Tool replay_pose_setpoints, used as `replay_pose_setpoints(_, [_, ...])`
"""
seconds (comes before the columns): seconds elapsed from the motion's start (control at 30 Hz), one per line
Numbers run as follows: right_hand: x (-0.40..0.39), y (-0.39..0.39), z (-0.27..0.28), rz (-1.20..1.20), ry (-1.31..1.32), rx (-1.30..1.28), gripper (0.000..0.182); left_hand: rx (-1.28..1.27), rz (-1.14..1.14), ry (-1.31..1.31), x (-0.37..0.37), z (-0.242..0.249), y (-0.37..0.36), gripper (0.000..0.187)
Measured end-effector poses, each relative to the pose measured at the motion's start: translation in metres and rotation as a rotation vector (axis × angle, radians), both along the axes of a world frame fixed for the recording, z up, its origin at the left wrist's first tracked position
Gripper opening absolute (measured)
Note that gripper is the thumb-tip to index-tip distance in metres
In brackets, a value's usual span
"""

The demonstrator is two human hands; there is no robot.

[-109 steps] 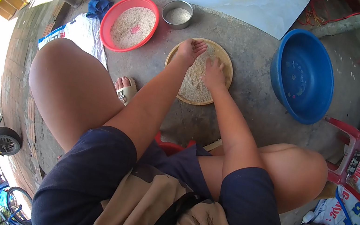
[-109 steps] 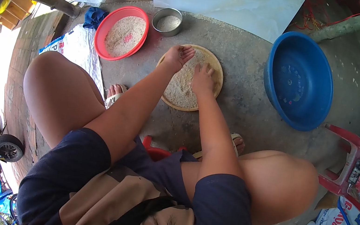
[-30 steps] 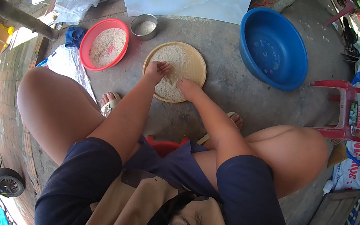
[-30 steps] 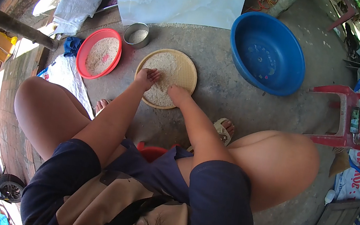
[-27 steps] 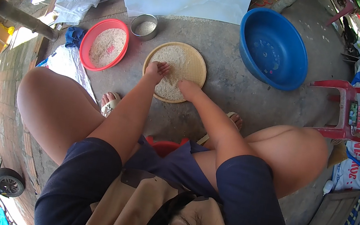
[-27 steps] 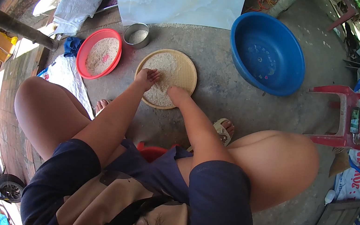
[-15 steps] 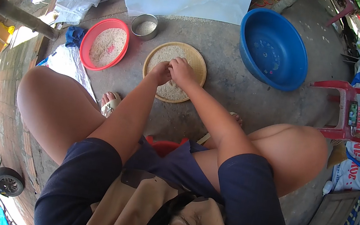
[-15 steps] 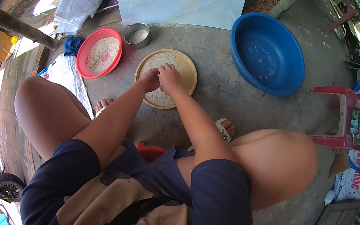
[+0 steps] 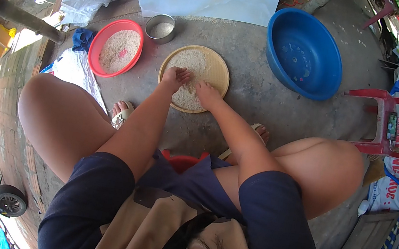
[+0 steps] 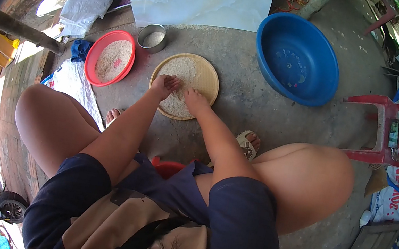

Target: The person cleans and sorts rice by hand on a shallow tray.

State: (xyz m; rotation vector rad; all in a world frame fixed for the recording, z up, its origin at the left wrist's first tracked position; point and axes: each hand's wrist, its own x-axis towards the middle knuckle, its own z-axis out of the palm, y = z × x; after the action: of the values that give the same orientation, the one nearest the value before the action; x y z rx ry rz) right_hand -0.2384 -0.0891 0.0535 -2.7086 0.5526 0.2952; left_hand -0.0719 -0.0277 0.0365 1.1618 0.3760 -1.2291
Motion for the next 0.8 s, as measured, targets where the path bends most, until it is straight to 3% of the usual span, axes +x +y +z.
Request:
replay_pose_setpoints(0.2, [0.0, -0.005, -0.003, 0.005, -0.001, 0.035, 0.023, 0.015, 0.01, -0.003, -0.003, 0.003, -0.001, 0.029])
replay_pose_setpoints(0.43, [0.004, -0.014, 0.013, -0.016, 0.03, 0.036, 0.019, 0.022, -0.042, -0.01, -0.002, 0.001, -0.002, 0.027])
replay_pose_setpoints(0.5, [0.009, -0.016, 0.024, -0.186, -0.062, -0.022, 0.016, 0.029, -0.07, -0.013, -0.003, -0.001, -0.002, 0.028])
replay_pose_setpoints(0.6, [0.025, -0.021, 0.039, -0.234, -0.273, 0.006, 0.015, 0.013, -0.119, 0.018, -0.005, -0.002, -0.002, 0.029])
replay_pose_setpoints(0.7, [0.042, -0.021, 0.048, -0.16, -0.463, 0.163, 0.014, -0.015, -0.175, 0.023, -0.009, 0.0, -0.004, 0.029])
replay_pose_setpoints(0.8, [0.041, -0.011, 0.05, -0.112, -0.553, 0.149, 0.018, -0.112, -0.214, 0.033, -0.005, -0.01, -0.006, 0.028])
